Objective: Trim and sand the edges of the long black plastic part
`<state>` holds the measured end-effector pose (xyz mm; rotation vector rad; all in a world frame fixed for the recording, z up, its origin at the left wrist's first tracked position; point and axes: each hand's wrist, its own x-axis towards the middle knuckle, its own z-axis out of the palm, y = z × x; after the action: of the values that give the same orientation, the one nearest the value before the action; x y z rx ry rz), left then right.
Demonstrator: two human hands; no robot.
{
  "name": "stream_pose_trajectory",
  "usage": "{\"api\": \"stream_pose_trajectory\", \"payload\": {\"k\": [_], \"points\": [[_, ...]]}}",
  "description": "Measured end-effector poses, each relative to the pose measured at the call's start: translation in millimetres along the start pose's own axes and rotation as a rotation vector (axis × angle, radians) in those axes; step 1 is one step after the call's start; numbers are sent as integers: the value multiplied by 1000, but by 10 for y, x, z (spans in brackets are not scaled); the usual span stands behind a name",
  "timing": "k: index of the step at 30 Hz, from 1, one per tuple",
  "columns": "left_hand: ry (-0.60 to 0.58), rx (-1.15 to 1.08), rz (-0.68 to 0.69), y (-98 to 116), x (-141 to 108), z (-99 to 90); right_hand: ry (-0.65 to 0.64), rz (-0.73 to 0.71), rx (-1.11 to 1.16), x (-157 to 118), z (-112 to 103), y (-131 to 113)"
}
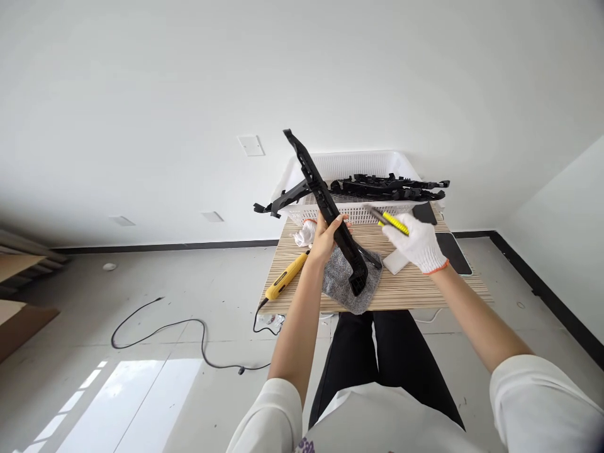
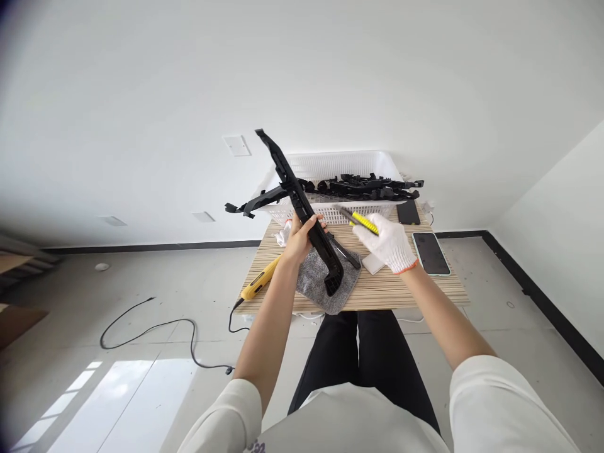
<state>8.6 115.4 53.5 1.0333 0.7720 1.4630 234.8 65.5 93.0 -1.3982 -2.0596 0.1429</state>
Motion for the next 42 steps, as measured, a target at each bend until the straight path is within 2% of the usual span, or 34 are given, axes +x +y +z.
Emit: {"api": "stream_pose_trajectory", "payload": {"k": [3,6,10,12,16,20,22,25,27,30,33,36,40,42], "points": [[-72,-13,-45,-61,27,-37,-115,2,36,-158,35,34],[-105,5,-88,-202,111,-80,-110,180,202,-281,72,49],[-100,94,-119,-355,220,-159,-195,172,327,-431,212,47],[-92,103,-105,-402,233,-210,-170,252,381,-502,317,40],[-47,97,-69,-458,204,-306,-266,322,564,-600,500,42],[-17,82,-73,-474,179,-345,-255,511,732,-623,562,64],[-14,83,-90,-468,172,-344,-294,531,767,-620,566,75],[-6,91,-115,-447,160,-329,-203,594,848,-617,574,98],[5,95,-134,-432,151,-318,-217,637,937,-620,580,114],[14,89,-169,-417,140,-311,-320,606,856,-627,578,124],[9,91,-193,-414,132,-320,-261,566,702,-631,573,116],[12,95,-195,-417,127,-332,-297,406,675,-642,573,104],[11,90,-188,-414,119,-328,-257,500,680,-656,562,86],[11,86,-187,-408,115,-318,-281,451,624,-651,554,77]]}}
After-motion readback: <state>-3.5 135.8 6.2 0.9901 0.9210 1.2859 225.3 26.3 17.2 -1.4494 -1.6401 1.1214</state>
